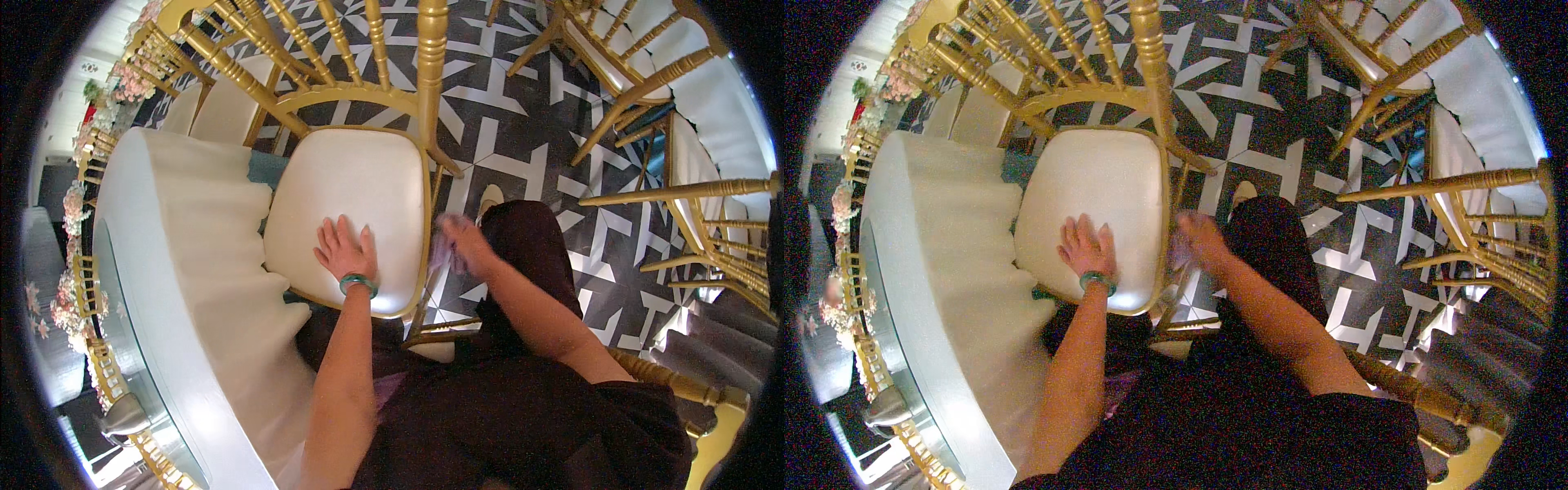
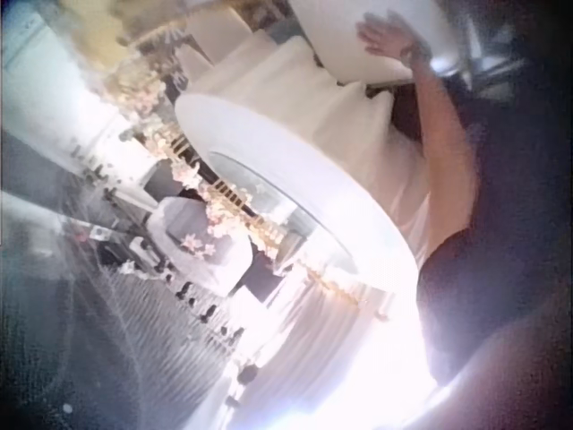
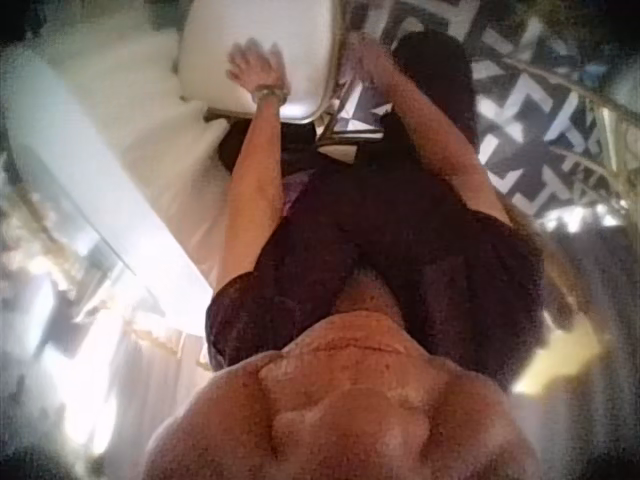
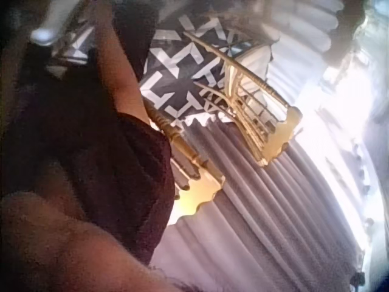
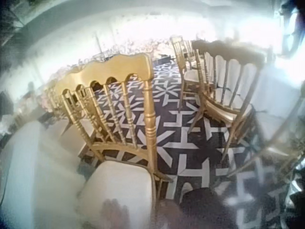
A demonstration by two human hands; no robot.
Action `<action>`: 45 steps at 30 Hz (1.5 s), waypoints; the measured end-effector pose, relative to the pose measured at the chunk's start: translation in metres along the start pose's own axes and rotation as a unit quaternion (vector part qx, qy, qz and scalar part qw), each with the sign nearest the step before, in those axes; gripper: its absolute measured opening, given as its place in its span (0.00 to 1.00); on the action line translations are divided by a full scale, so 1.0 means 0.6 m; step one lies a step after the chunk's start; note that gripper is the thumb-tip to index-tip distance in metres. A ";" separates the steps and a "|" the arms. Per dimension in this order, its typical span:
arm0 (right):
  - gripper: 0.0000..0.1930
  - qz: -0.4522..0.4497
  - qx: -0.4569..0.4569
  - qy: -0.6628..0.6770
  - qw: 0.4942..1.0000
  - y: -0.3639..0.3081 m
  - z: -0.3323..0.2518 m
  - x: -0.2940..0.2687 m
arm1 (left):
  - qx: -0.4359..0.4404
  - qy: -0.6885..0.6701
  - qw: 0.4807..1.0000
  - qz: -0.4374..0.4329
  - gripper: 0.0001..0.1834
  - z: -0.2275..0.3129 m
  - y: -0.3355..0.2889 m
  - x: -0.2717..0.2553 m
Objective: The person wipes the seat, legs, and back of a gold-colored chair with a purple cloth before arranging it at a table.
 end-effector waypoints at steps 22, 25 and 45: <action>0.18 0.009 -0.170 0.053 0.984 0.172 -0.286 -0.037 | 0.007 -0.015 1.000 -0.003 0.31 0.022 0.009 -0.033; 0.22 -0.069 -0.247 0.196 0.946 0.075 -0.502 0.000 | 0.012 -0.054 0.998 0.020 0.34 -0.024 -0.006 0.003; 0.29 -0.037 -0.389 0.193 0.900 -0.085 -0.659 -0.095 | -0.375 -0.547 0.734 -0.145 0.44 -0.223 -0.220 0.170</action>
Point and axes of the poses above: each hand's wrist, its own y-axis towards the middle knuckle, its own x-axis out of the palm, z = x × y, the point moved 10 cm from there along y, towards the middle knuckle, and after that the axes turned 9 degrees about z, right-handed, at the moved point
